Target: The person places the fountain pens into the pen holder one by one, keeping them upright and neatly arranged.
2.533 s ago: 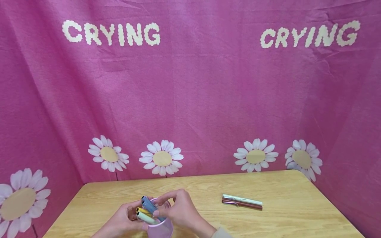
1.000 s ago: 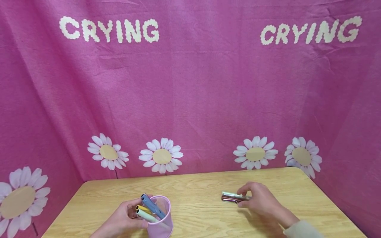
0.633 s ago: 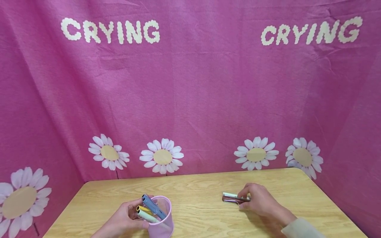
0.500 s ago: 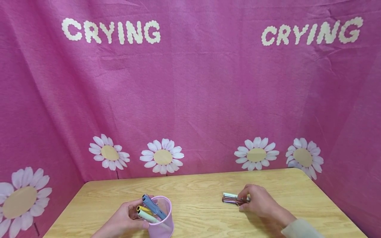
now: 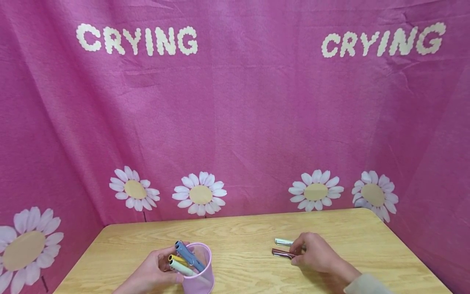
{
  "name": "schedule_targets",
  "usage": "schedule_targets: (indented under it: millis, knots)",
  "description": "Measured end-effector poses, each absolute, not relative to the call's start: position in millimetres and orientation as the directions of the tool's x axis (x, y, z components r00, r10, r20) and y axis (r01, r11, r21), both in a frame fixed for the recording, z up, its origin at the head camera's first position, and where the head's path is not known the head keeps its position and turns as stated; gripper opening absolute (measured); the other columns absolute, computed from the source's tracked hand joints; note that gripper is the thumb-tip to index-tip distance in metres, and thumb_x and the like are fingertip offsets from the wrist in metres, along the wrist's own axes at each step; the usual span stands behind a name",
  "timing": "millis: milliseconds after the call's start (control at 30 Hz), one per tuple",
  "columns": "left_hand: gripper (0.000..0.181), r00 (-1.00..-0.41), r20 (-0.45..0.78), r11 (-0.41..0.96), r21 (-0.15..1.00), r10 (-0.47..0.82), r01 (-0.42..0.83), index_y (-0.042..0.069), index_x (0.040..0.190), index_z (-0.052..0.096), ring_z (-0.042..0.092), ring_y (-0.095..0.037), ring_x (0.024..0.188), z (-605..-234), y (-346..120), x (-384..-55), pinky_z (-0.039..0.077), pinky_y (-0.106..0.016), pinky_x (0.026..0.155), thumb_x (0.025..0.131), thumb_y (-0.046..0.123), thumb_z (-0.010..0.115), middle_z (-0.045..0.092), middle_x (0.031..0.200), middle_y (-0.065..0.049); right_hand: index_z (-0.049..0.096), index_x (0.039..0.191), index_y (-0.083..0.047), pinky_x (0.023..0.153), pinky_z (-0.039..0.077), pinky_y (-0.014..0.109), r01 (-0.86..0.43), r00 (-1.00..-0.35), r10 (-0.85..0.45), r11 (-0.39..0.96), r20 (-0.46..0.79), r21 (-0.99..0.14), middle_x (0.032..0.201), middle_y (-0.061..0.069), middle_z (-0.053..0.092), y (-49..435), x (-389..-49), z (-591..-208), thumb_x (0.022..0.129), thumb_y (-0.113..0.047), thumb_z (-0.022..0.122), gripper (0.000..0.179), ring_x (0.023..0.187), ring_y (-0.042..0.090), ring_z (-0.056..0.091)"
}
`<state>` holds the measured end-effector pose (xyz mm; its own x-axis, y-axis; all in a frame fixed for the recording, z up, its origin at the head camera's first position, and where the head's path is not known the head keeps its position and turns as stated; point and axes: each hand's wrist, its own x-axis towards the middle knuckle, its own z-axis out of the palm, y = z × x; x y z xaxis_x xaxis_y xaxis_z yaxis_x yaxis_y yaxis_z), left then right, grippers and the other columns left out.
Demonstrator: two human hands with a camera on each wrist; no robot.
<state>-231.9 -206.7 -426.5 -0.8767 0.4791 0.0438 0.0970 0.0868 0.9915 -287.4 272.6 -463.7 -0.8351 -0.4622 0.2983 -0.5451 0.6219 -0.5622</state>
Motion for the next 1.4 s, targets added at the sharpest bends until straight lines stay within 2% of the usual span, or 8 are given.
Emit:
schedule_targets:
  millis: [367, 633, 933, 1100, 1400]
  knots:
    - [0.078, -0.878, 0.047, 0.1, 0.989, 0.476, 0.107, -0.007, 0.155, 0.045, 0.066, -0.023, 0.105, -426.4, -206.7, -231.9, 0.054, -0.028, 0.09, 0.09, 0.008, 0.085, 0.07, 0.129, -0.014, 0.082, 0.092, -0.015, 0.067, 0.044, 0.024, -0.516, -0.845, -0.469, 0.592, 0.255, -0.62, 0.086, -0.013, 0.07, 266.7, -283.2, -466.6, 0.076, -0.015, 0.094, 0.019, 0.077, 0.005, 0.054]
    - [0.079, -0.876, 0.049, 0.096, 0.99, 0.48, 0.108, -0.008, 0.155, 0.043, 0.068, -0.024, 0.106, -429.1, -208.3, -231.1, 0.053, -0.03, 0.092, 0.09, 0.007, 0.085, 0.072, 0.126, -0.016, 0.083, 0.091, -0.014, 0.069, 0.05, 0.028, -0.584, -0.795, -0.53, 0.535, 0.296, -0.61, 0.086, -0.013, 0.07, 261.0, -282.4, -467.0, 0.077, -0.014, 0.093, 0.017, 0.079, 0.006, 0.06]
    - [0.079, -0.877, 0.059, 0.094, 0.989, 0.477, 0.118, -0.008, 0.155, 0.044, 0.066, -0.023, 0.106, -428.2, -207.1, -231.5, 0.054, -0.028, 0.091, 0.09, 0.008, 0.085, 0.07, 0.131, -0.016, 0.083, 0.089, -0.014, 0.068, 0.047, 0.026, -0.566, -0.811, -0.512, 0.562, 0.283, -0.604, 0.084, -0.013, 0.069, 258.9, -282.3, -464.9, 0.076, -0.014, 0.094, 0.017, 0.078, 0.005, 0.057]
    - [0.079, -0.873, 0.068, 0.072, 0.99, 0.483, 0.118, -0.01, 0.154, 0.043, 0.065, -0.021, 0.107, -427.2, -207.0, -230.9, 0.055, -0.027, 0.091, 0.09, 0.009, 0.085, 0.069, 0.131, -0.017, 0.083, 0.089, -0.013, 0.068, 0.047, 0.027, -0.563, -0.809, -0.52, 0.547, 0.276, -0.619, 0.083, -0.011, 0.069, 253.4, -283.9, -464.2, 0.076, -0.014, 0.094, 0.017, 0.078, 0.005, 0.056]
    - [0.078, -0.872, 0.062, 0.089, 0.989, 0.485, 0.12, -0.008, 0.155, 0.043, 0.067, -0.023, 0.107, -428.2, -207.2, -231.4, 0.055, -0.028, 0.091, 0.091, 0.008, 0.084, 0.068, 0.133, -0.017, 0.084, 0.091, -0.013, 0.068, 0.046, 0.025, -0.539, -0.816, -0.522, 0.533, 0.248, -0.652, 0.085, -0.009, 0.069, 247.6, -284.6, -463.6, 0.075, -0.015, 0.094, 0.019, 0.079, 0.006, 0.056]
